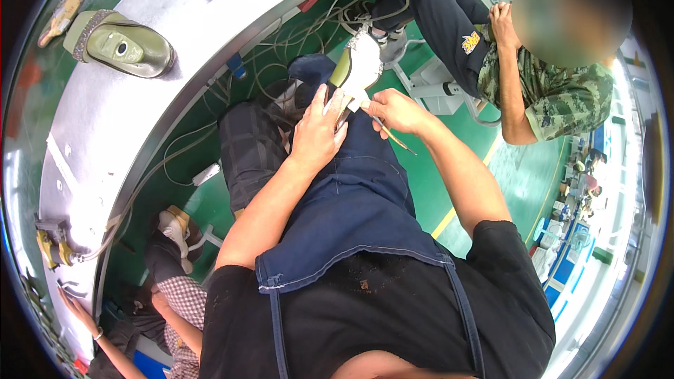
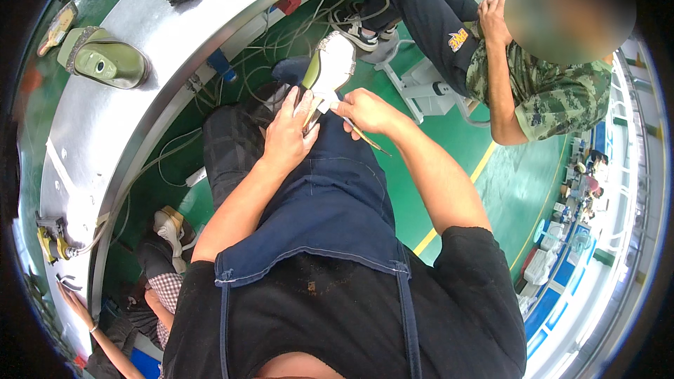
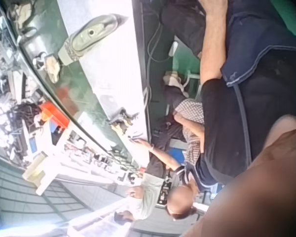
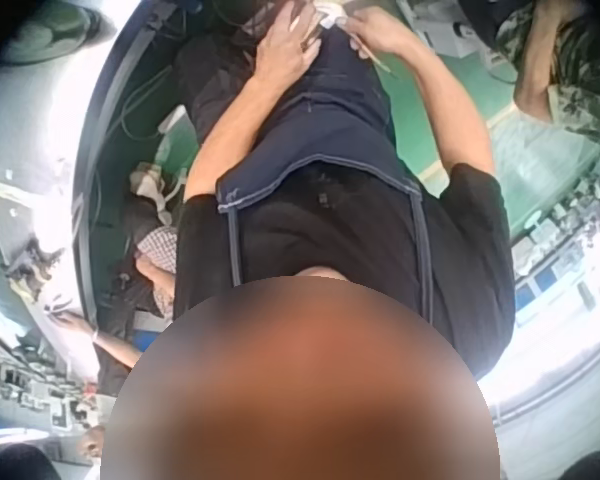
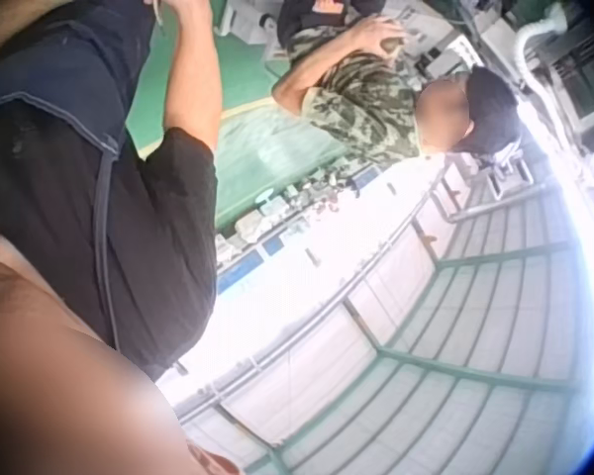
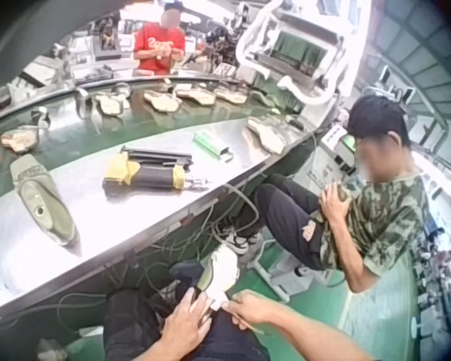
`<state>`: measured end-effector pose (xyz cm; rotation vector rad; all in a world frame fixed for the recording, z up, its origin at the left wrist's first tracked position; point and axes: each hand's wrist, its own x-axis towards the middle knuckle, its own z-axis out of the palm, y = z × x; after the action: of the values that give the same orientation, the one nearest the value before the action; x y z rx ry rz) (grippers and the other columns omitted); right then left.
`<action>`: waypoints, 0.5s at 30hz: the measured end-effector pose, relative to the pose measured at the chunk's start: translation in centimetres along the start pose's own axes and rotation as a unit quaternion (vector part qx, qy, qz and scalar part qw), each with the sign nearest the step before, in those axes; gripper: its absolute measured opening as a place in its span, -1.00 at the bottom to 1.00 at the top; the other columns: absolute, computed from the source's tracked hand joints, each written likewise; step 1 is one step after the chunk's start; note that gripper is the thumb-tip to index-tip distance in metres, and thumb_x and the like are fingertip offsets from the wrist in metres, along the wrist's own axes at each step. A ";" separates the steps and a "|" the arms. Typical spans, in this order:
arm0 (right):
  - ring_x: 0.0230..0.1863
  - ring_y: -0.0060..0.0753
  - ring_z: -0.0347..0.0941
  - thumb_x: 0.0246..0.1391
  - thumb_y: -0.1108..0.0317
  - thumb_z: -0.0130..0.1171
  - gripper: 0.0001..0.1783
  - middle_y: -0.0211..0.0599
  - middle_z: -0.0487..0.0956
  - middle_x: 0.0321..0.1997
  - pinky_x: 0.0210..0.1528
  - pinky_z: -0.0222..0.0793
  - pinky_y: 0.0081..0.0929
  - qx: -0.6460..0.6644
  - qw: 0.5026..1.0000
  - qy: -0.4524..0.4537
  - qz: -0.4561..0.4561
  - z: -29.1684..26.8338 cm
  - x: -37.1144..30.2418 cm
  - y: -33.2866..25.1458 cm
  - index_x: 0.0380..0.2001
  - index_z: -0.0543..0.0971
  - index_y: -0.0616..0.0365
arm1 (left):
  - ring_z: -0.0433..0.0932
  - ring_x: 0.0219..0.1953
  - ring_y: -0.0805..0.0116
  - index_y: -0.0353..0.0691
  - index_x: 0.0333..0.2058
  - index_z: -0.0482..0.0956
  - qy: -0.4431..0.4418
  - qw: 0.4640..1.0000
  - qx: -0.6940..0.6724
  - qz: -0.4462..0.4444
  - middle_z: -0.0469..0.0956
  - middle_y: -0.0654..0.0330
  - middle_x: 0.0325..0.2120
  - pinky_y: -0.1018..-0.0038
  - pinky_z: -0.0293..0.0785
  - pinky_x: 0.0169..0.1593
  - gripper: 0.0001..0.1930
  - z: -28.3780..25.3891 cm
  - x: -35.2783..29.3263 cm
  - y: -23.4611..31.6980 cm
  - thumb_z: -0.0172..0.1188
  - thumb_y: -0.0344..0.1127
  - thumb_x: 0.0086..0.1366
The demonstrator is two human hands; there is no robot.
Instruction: The person assembles green slipper uppers by attaching silver insoles. They pick up a slipper and an insole, align them, and use a staple gun to fasten the insole to the slipper. The person repeats this process for multiple pairs, placing finished units on the table.
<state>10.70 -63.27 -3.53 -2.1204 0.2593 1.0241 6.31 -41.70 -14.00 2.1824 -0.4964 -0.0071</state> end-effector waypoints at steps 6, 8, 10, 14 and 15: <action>-0.38 -0.34 0.73 0.43 0.21 0.13 -0.66 -0.19 0.76 -0.29 -0.44 0.58 -0.39 -0.091 0.986 -0.140 0.020 -4.2 0.5 -3.0 -0.14 0.62 0.35 | 0.58 0.17 -0.22 -0.14 0.44 0.33 -0.039 0.998 0.052 0.004 0.27 -0.27 0.40 0.06 0.64 0.13 -0.19 -0.6 0.2 0.4 0.44 -0.23 0.23; -0.31 -0.34 0.75 0.43 0.26 0.12 -0.69 -0.21 0.77 -0.21 -0.37 0.67 -0.35 -0.207 0.964 -0.164 0.025 -6.3 0.2 -5.3 -0.09 0.62 0.35 | 0.57 0.16 -0.25 -0.16 0.43 0.31 -0.044 0.997 0.058 0.002 0.26 -0.29 0.39 0.04 0.63 0.13 -0.21 -0.9 0.2 0.6 0.41 -0.22 0.26; -0.26 -0.30 0.73 0.43 0.28 0.11 -0.71 -0.14 0.75 -0.21 -0.29 0.68 -0.30 -0.259 0.958 -0.119 0.032 -9.2 -1.3 -7.7 -0.12 0.60 0.36 | 0.57 0.16 -0.26 -0.17 0.43 0.31 -0.056 0.996 0.063 -0.004 0.25 -0.30 0.40 0.03 0.63 0.14 -0.22 -1.0 0.2 0.7 0.39 -0.22 0.27; -0.34 -0.42 0.59 0.37 0.34 0.10 -0.72 -0.24 0.63 -0.35 -0.27 0.53 -0.40 -0.210 0.970 0.071 -0.099 -11.6 -2.9 -12.3 -0.05 0.57 0.37 | 0.56 0.12 -0.29 -0.13 0.42 0.32 -0.056 0.996 0.063 -0.003 0.22 -0.32 0.39 -0.01 0.64 0.10 -0.27 -1.4 0.0 0.9 0.35 -0.21 0.31; -0.36 -0.45 0.53 0.34 0.37 0.11 -0.73 -0.31 0.58 -0.39 -0.24 0.49 -0.42 -0.235 0.949 0.122 -0.170 -11.3 -2.8 -13.3 -0.03 0.56 0.36 | 0.57 0.11 -0.29 -0.13 0.41 0.33 -0.058 0.996 0.065 -0.005 0.23 -0.32 0.39 -0.02 0.65 0.09 -0.28 -1.5 -0.3 1.1 0.35 -0.21 0.32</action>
<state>21.76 -62.38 10.25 -2.6068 -0.2560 0.6598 5.94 -41.00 -12.28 2.3220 -0.5653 -0.1105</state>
